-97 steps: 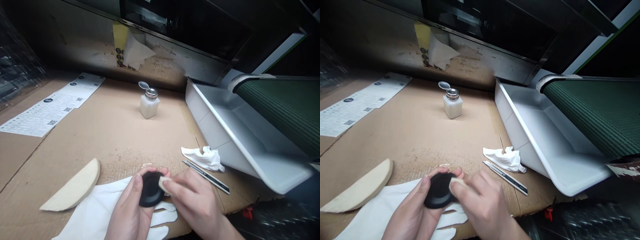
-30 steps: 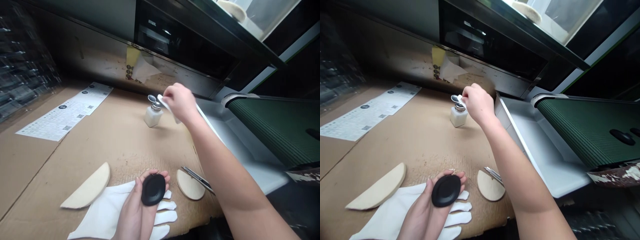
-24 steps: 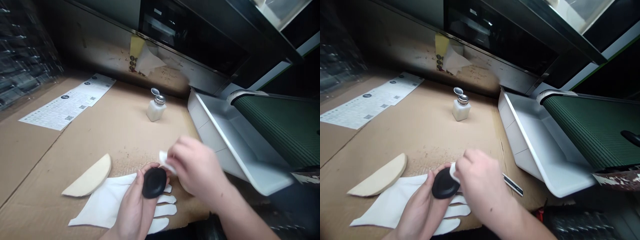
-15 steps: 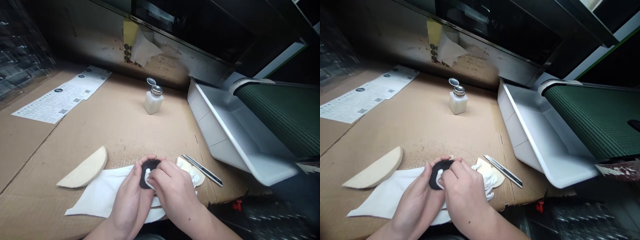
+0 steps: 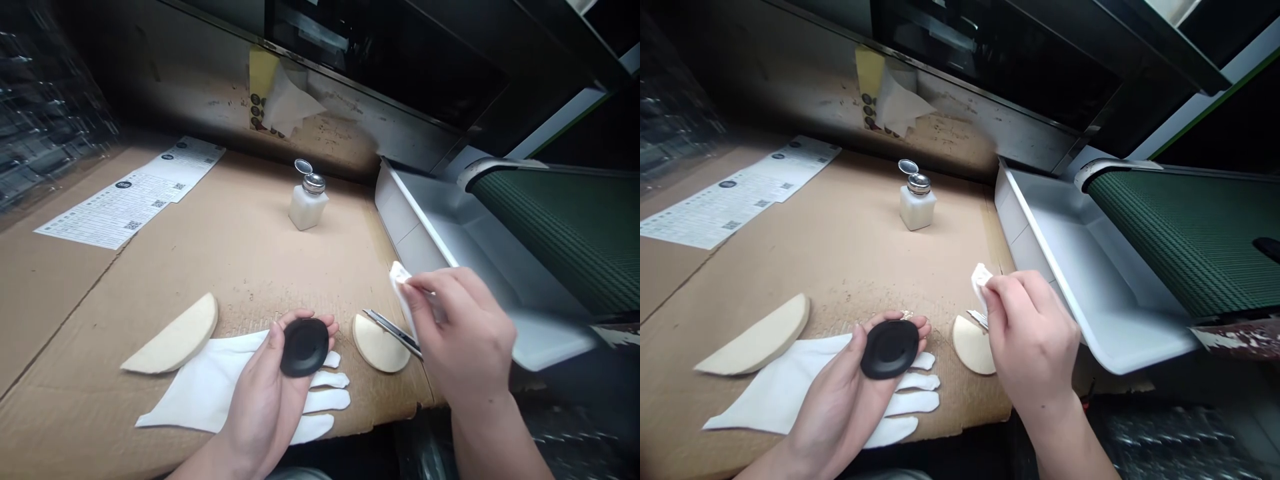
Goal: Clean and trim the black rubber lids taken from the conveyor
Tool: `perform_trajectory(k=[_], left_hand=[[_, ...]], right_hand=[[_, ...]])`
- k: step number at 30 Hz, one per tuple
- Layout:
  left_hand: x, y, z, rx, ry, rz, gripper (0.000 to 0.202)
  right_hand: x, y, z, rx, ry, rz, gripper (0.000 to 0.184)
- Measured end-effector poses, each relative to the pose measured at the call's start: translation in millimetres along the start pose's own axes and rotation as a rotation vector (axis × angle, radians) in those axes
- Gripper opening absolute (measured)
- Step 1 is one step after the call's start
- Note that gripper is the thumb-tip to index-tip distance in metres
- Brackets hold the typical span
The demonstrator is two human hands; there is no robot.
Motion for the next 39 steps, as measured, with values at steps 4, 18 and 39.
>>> perform_trajectory(k=[4,18,39], left_hand=[[0,-0.8,1,0.034,-0.009,-0.004,0.035],[-1,-2.5,2,0.019,0.02,0.011,0.032],[1,-2.5,1,0.031,0.046,0.01,0.032]], right_hand=[[-2,-22,-10,0.166,-0.024,0.006,0.011],[63,-74,-33,0.366,0.168,0.253,0.023],[69,-76,-41,0.401,0.205,0.169,0.02]])
Point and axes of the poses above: each hand's wrist, its own z-axis towards the middle knuckle, its own y-axis out of the back of the hand, x = y × z, the point moved 5 cm from there along z, towards the middle knuckle, and after that the axes turned 12 degrees about x, right-handed, at the moved point
